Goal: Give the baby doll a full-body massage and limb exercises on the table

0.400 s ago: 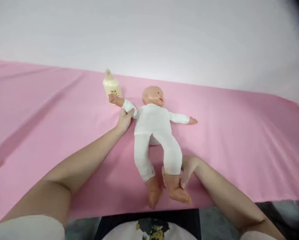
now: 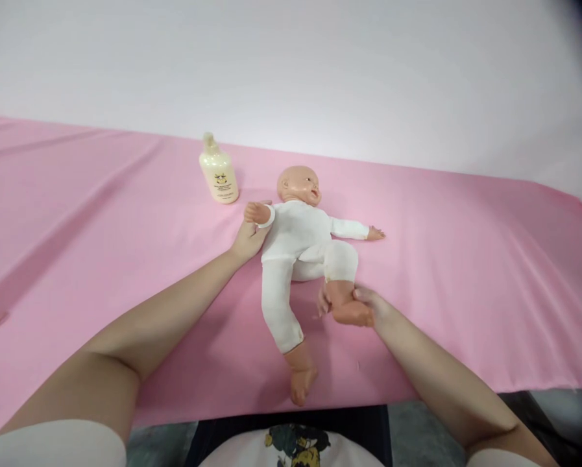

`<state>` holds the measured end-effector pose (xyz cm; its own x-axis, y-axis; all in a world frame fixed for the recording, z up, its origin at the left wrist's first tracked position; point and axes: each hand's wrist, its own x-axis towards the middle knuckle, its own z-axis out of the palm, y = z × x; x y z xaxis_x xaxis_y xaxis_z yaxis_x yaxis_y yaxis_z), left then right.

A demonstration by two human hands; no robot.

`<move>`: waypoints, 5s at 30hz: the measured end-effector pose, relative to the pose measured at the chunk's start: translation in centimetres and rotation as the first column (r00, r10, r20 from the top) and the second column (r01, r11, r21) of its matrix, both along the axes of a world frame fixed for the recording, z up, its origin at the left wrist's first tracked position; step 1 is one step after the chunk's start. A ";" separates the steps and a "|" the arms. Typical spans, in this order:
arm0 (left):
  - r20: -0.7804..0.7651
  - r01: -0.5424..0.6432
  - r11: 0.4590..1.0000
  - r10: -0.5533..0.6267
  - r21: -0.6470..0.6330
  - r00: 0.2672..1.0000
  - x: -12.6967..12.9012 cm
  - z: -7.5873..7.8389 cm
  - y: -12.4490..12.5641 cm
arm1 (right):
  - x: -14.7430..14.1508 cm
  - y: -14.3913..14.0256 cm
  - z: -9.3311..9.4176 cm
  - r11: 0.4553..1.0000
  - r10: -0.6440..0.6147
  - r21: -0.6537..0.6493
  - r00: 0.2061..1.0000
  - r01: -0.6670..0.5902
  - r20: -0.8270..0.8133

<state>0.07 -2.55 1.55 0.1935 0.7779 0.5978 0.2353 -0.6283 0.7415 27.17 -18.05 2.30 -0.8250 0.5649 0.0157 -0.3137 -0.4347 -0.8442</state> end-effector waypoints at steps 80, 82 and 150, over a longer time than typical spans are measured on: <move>-0.342 0.029 0.961 0.070 0.275 0.937 -0.2 1.2 -0.8 | -0.5 -0.3 2.3 0.828 -0.406 -0.287 0.868 0.482 0.287; -0.346 0.031 0.960 0.069 0.278 0.936 -0.2 1.3 -0.8 | -0.6 -0.2 2.3 0.784 -0.434 -0.324 0.841 0.529 0.323; -0.350 -0.046 0.971 0.129 0.235 0.928 -0.3 0.5 -0.7 | -0.6 -0.5 2.9 0.828 -0.405 -0.308 0.880 0.468 0.247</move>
